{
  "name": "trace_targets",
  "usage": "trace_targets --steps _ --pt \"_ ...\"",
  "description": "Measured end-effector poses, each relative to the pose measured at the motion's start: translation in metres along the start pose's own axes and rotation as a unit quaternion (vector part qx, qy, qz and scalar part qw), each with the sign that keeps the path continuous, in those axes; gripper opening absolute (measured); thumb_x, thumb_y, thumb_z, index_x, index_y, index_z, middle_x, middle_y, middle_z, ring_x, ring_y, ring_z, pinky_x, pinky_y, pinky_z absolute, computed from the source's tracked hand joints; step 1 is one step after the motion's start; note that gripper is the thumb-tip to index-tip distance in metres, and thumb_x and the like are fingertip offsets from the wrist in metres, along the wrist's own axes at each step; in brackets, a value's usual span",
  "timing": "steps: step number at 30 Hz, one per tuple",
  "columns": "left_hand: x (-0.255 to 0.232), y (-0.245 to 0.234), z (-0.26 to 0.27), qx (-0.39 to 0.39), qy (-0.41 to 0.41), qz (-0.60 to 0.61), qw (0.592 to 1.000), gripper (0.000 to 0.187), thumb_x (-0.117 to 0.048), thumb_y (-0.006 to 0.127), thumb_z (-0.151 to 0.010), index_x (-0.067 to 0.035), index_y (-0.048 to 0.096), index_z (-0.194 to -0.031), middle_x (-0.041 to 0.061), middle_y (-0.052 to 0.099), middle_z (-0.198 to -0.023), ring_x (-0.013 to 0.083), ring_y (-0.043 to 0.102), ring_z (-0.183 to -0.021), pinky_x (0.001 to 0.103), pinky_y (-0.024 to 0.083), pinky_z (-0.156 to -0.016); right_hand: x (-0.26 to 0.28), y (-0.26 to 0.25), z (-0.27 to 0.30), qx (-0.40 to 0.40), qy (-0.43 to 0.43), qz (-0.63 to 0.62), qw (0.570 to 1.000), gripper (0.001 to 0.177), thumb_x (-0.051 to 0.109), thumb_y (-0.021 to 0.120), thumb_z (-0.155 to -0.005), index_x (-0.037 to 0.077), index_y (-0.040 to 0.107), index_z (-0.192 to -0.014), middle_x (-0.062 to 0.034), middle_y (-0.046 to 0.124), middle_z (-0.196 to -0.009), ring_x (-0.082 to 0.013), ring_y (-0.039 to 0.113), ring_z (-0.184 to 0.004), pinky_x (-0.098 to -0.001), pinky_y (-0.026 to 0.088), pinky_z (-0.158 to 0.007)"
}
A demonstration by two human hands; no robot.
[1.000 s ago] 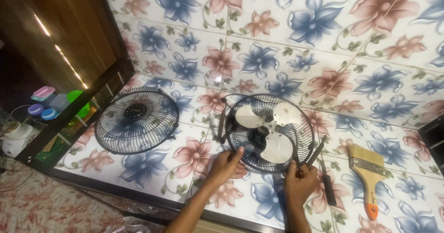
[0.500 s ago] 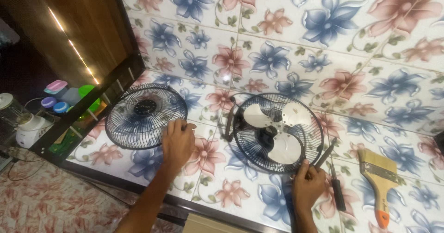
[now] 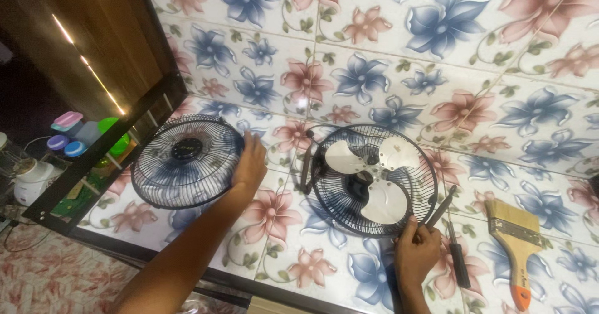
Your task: The person removes the front grill of a small electric fan, then uses a screwdriver to loosen and remove the fan blades from the motor shaft. The fan remains disassembled on the tiled counter.
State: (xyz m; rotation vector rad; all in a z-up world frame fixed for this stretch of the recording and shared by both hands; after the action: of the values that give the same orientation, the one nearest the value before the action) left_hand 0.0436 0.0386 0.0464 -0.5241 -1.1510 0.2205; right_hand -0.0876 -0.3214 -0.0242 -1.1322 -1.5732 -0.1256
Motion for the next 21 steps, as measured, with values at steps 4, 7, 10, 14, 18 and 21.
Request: trace_targets --steps 4,7,10,14,18,21 --pt "-0.005 -0.005 -0.010 0.004 -0.015 -0.016 1.000 0.047 -0.028 0.056 -0.102 -0.009 0.059 -0.144 0.020 0.047 -0.153 0.0497 0.033 -0.143 0.078 0.013 -0.108 0.005 0.001 -0.001 0.006 0.041 -0.032 0.999 0.050 0.032 0.064 -0.104 -0.007 0.060 -0.072 -0.0162 0.056 -0.087 -0.0277 0.062 -0.065 -0.0413 0.046 -0.063" --pt "-0.009 -0.003 -0.015 0.021 -0.029 -0.013 0.999 0.046 -0.026 0.055 -0.102 -0.008 0.059 -0.144 0.020 0.050 -0.149 0.0520 0.038 -0.139 0.080 0.016 -0.106 0.002 0.002 -0.001 0.011 0.086 -0.047 0.995 0.045 0.034 0.065 -0.103 -0.005 0.058 -0.082 -0.0165 0.060 -0.079 -0.0270 0.063 -0.063 -0.0400 0.047 -0.063" --pt "-0.009 0.000 -0.018 0.051 -0.087 0.057 0.993 0.046 -0.027 0.056 -0.100 -0.008 0.058 -0.142 0.022 0.050 -0.148 0.0565 0.042 -0.135 0.081 0.025 -0.099 -0.002 0.003 -0.001 0.001 0.047 -0.026 0.999 0.046 0.033 0.065 -0.103 -0.005 0.060 -0.078 -0.0160 0.060 -0.081 -0.0280 0.062 -0.066 -0.0411 0.046 -0.065" --pt "-0.005 0.010 -0.014 0.082 -0.137 0.147 0.976 0.051 -0.026 0.062 -0.095 -0.009 0.055 -0.143 0.025 0.045 -0.149 0.0620 0.045 -0.128 0.081 0.036 -0.090 -0.008 0.003 -0.002 -0.005 -0.001 0.032 0.999 0.053 0.034 0.065 -0.105 -0.006 0.062 -0.071 -0.0173 0.054 -0.086 -0.0319 0.059 -0.072 -0.0455 0.044 -0.069" --pt "0.009 0.021 -0.014 0.065 -0.131 0.224 0.964 0.045 -0.027 0.063 -0.097 -0.018 0.057 -0.140 0.019 0.039 -0.152 0.0616 0.036 -0.136 0.076 0.044 -0.089 -0.011 0.005 -0.002 -0.005 0.000 0.051 0.999 0.054 0.035 0.064 -0.106 -0.006 0.062 -0.072 -0.0179 0.053 -0.087 -0.0346 0.057 -0.075 -0.0481 0.043 -0.072" --pt "0.016 0.031 -0.010 0.036 -0.124 0.185 0.974 0.037 -0.031 0.061 -0.098 -0.017 0.066 -0.132 0.018 0.040 -0.152 0.0558 0.038 -0.134 0.072 0.048 -0.084 -0.010 0.004 -0.001 -0.008 -0.009 0.072 0.997 0.053 0.036 0.064 -0.106 -0.006 0.064 -0.073 -0.0175 0.054 -0.087 -0.0352 0.058 -0.076 -0.0489 0.043 -0.073"
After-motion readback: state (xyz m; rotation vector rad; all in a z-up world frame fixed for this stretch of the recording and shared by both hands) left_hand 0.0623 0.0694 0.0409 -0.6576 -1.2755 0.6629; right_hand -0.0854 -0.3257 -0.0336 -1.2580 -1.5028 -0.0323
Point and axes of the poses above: each hand's wrist, its own z-axis away from the middle knuckle, its own y-axis out of the palm, x = y × z, the point moved 1 cm from there along -z, towards the middle knuckle
